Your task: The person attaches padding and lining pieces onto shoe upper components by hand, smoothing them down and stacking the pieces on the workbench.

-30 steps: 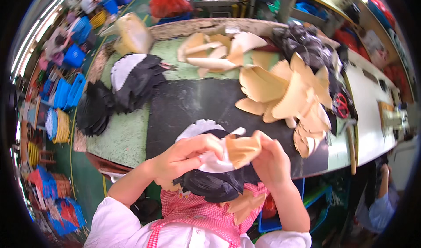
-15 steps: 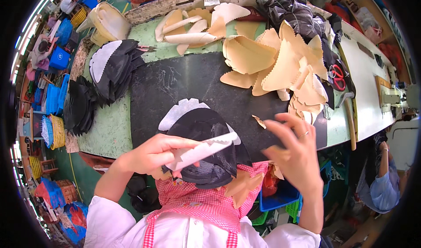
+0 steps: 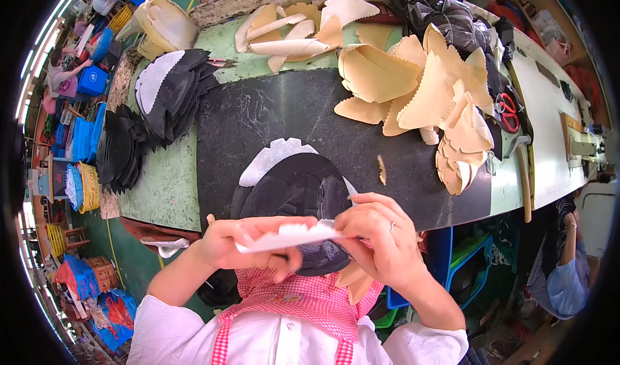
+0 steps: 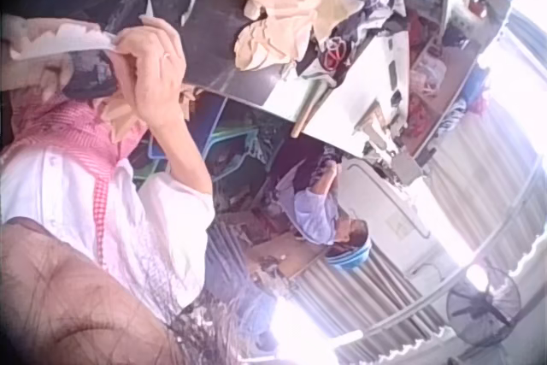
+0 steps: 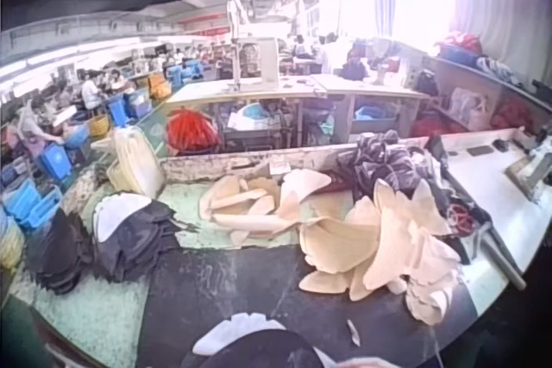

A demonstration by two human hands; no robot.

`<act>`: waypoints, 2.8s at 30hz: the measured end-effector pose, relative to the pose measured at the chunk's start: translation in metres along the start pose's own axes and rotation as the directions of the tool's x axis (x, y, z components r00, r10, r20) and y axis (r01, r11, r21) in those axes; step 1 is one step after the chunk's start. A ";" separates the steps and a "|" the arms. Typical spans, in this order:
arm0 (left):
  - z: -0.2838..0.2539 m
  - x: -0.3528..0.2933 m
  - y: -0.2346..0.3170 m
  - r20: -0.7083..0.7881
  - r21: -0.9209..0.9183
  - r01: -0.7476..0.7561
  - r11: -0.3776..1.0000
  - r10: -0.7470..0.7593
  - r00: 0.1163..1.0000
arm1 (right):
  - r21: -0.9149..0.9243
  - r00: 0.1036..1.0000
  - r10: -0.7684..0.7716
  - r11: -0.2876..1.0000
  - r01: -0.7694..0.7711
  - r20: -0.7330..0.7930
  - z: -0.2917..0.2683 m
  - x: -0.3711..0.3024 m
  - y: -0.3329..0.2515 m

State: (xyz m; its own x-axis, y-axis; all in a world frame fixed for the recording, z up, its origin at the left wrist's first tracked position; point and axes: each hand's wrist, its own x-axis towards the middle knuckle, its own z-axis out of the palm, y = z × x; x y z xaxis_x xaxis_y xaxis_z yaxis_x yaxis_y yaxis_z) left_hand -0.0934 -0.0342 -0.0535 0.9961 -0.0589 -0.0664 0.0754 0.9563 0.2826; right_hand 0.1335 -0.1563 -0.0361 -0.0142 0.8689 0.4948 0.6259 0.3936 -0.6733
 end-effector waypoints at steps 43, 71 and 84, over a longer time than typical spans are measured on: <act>-0.011 0.043 -0.005 -0.039 0.744 0.277 -0.608 0.374 0.927 | 0.605 0.483 0.827 0.232 -0.761 0.290 0.001 0.006 0.006; -0.017 -0.007 0.039 0.240 0.643 0.194 -0.741 0.435 0.868 | -0.389 0.889 0.416 0.864 -0.320 0.193 0.008 -0.003 -0.003; -0.010 0.001 0.047 0.251 0.316 0.034 -0.948 0.118 0.961 | -0.554 0.874 0.277 0.832 -0.011 0.399 0.005 0.004 -0.004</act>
State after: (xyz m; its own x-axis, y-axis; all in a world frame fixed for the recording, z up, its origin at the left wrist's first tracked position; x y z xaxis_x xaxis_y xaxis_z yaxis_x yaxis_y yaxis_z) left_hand -0.0890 0.0140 -0.0501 0.9777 -0.0156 0.2095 -0.0229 -0.9992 0.0321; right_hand 0.1268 -0.1533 -0.0339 -0.1501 0.9883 0.0266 0.9533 0.1518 -0.2612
